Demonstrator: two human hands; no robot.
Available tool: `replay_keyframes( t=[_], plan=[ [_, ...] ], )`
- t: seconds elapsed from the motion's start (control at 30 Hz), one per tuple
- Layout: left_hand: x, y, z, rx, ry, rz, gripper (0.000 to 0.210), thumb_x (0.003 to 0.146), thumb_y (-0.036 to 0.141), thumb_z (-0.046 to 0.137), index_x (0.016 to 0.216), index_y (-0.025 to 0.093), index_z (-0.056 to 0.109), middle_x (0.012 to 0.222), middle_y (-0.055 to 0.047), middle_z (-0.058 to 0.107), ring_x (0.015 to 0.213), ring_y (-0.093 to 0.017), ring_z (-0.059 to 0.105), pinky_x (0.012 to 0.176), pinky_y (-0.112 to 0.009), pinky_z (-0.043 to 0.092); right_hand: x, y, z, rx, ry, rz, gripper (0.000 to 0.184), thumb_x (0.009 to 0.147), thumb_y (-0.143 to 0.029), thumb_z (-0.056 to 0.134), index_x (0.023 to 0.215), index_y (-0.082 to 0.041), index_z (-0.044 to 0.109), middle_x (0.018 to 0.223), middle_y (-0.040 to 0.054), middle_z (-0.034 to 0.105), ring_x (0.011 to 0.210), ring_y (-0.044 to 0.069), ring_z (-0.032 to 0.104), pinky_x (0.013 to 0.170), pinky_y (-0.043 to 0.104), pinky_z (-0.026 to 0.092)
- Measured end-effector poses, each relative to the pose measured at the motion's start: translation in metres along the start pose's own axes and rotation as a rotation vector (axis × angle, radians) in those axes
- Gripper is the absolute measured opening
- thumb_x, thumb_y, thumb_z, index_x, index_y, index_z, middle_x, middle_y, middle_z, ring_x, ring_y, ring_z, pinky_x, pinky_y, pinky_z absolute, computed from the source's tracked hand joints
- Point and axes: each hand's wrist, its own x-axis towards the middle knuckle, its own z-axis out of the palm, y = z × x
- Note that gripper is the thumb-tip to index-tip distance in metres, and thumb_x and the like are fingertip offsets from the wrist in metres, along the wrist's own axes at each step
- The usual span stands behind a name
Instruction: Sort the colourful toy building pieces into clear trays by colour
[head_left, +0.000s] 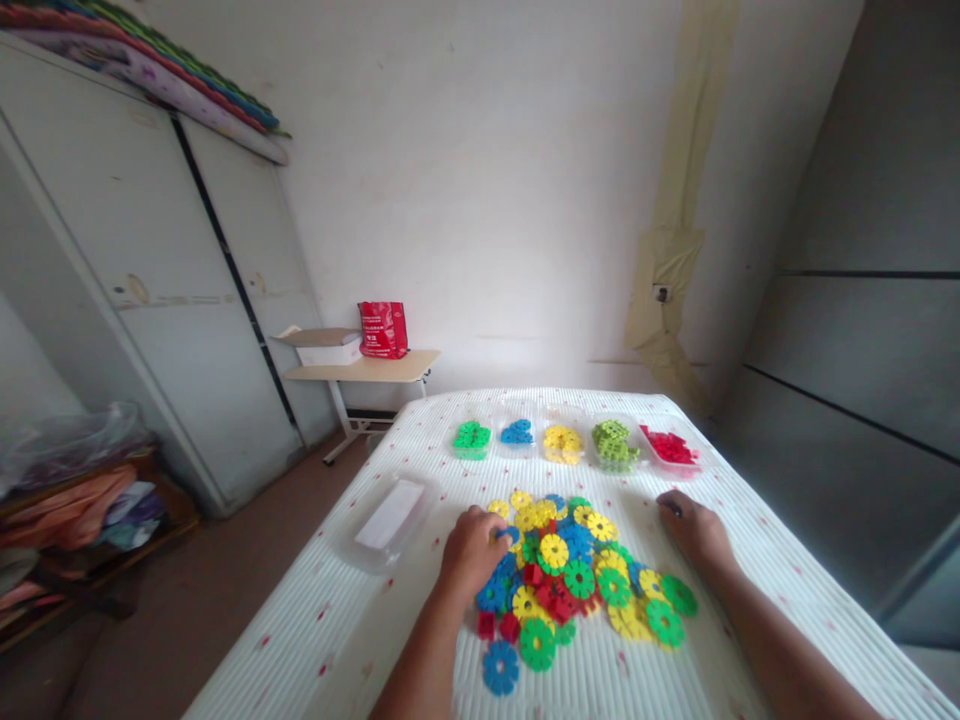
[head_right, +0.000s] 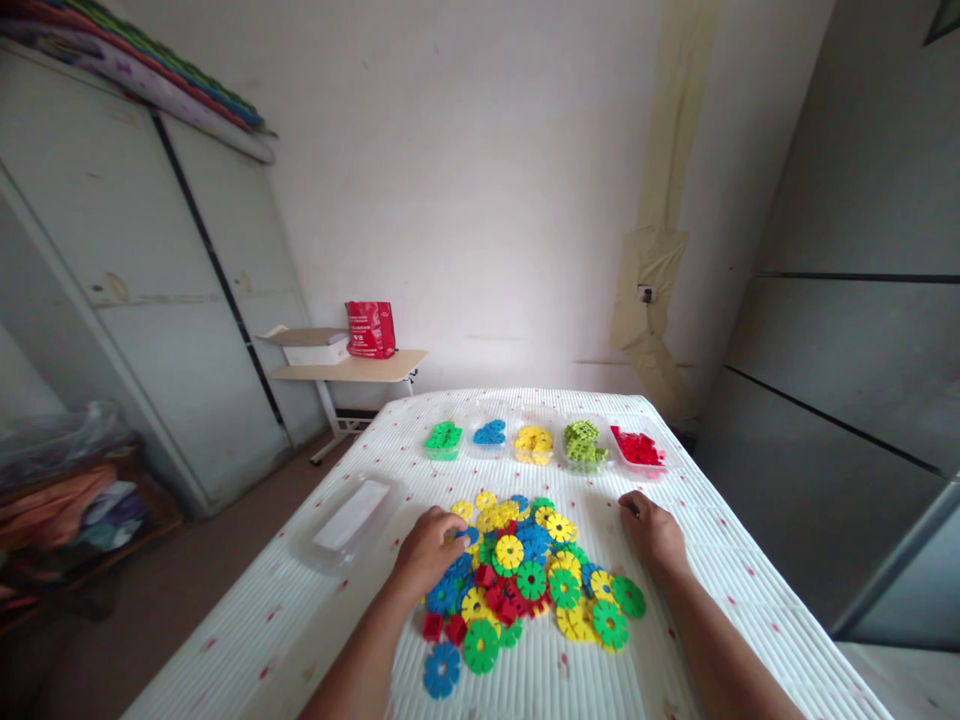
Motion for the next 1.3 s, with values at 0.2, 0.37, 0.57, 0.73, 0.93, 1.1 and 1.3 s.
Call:
replay_keyframes(
  t=[0.2, 0.37, 0.57, 0.73, 0.93, 1.1, 1.3],
  plan=[
    [-0.001, 0.003, -0.001, 0.040, -0.025, -0.045, 0.029, 0.073, 0.027, 0.052, 0.101, 0.025, 0.061, 0.097, -0.003, 0.063, 0.095, -0.019, 0.055, 0.079, -0.028, 0.036, 0.000, -0.001, -0.001, 0.009, -0.001, -0.009, 0.023, 0.075, -0.029, 0.040, 0.083, -0.021, 0.060, 0.080, 0.0048, 0.067, 0.073, 0.019, 0.062, 0.063, 0.025, 0.040],
    [-0.003, 0.006, -0.004, 0.068, -0.055, -0.020, 0.021, 0.074, 0.028, 0.051, 0.091, 0.023, 0.061, 0.096, -0.004, 0.061, 0.097, -0.020, 0.053, 0.078, -0.028, 0.035, 0.000, 0.000, 0.000, -0.024, -0.015, 0.001, 0.022, 0.076, -0.028, 0.040, 0.084, -0.020, 0.060, 0.082, 0.0047, 0.067, 0.074, 0.018, 0.061, 0.063, 0.024, 0.040],
    [0.003, -0.001, 0.004, -0.243, 0.017, -0.062, 0.010, 0.063, 0.014, 0.053, 0.072, 0.020, 0.054, 0.069, 0.004, 0.056, 0.071, -0.013, 0.052, 0.064, -0.021, 0.036, 0.001, 0.002, 0.002, -0.018, 0.001, 0.007, 0.021, 0.076, -0.026, 0.042, 0.083, -0.021, 0.061, 0.080, 0.0027, 0.067, 0.074, 0.017, 0.061, 0.061, 0.022, 0.038],
    [0.020, 0.012, 0.002, -0.382, -0.006, -0.019, 0.011, 0.065, 0.011, 0.047, 0.069, 0.017, 0.055, 0.061, 0.005, 0.055, 0.062, -0.010, 0.052, 0.057, -0.017, 0.037, 0.002, 0.000, 0.003, -0.029, -0.008, 0.026, 0.020, 0.076, -0.024, 0.044, 0.084, -0.020, 0.061, 0.081, 0.0034, 0.068, 0.074, 0.017, 0.061, 0.062, 0.023, 0.038],
    [0.069, 0.046, 0.008, -0.444, -0.025, 0.036, 0.015, 0.066, 0.009, 0.050, 0.075, 0.015, 0.059, 0.068, 0.003, 0.060, 0.065, -0.009, 0.056, 0.057, -0.015, 0.040, 0.002, 0.001, 0.004, -0.024, 0.004, 0.029, 0.019, 0.076, -0.024, 0.045, 0.082, -0.022, 0.062, 0.078, 0.0026, 0.067, 0.071, 0.016, 0.059, 0.059, 0.023, 0.036],
    [0.096, 0.063, 0.038, -0.349, -0.084, 0.017, 0.019, 0.065, 0.005, 0.052, 0.078, 0.014, 0.062, 0.070, 0.001, 0.065, 0.065, -0.011, 0.058, 0.058, -0.017, 0.042, 0.003, 0.006, 0.009, -0.013, 0.011, 0.022, 0.019, 0.076, -0.023, 0.044, 0.082, -0.021, 0.062, 0.077, 0.0025, 0.067, 0.071, 0.016, 0.059, 0.059, 0.022, 0.036],
    [0.091, 0.065, 0.056, -0.068, -0.134, 0.011, 0.022, 0.064, 0.010, 0.056, 0.081, 0.019, 0.065, 0.088, -0.004, 0.066, 0.087, -0.019, 0.059, 0.074, -0.025, 0.042, 0.004, 0.007, 0.010, -0.010, 0.012, 0.009, 0.018, 0.077, -0.023, 0.043, 0.080, -0.021, 0.061, 0.077, 0.0023, 0.067, 0.071, 0.016, 0.059, 0.060, 0.022, 0.035]
  ],
)
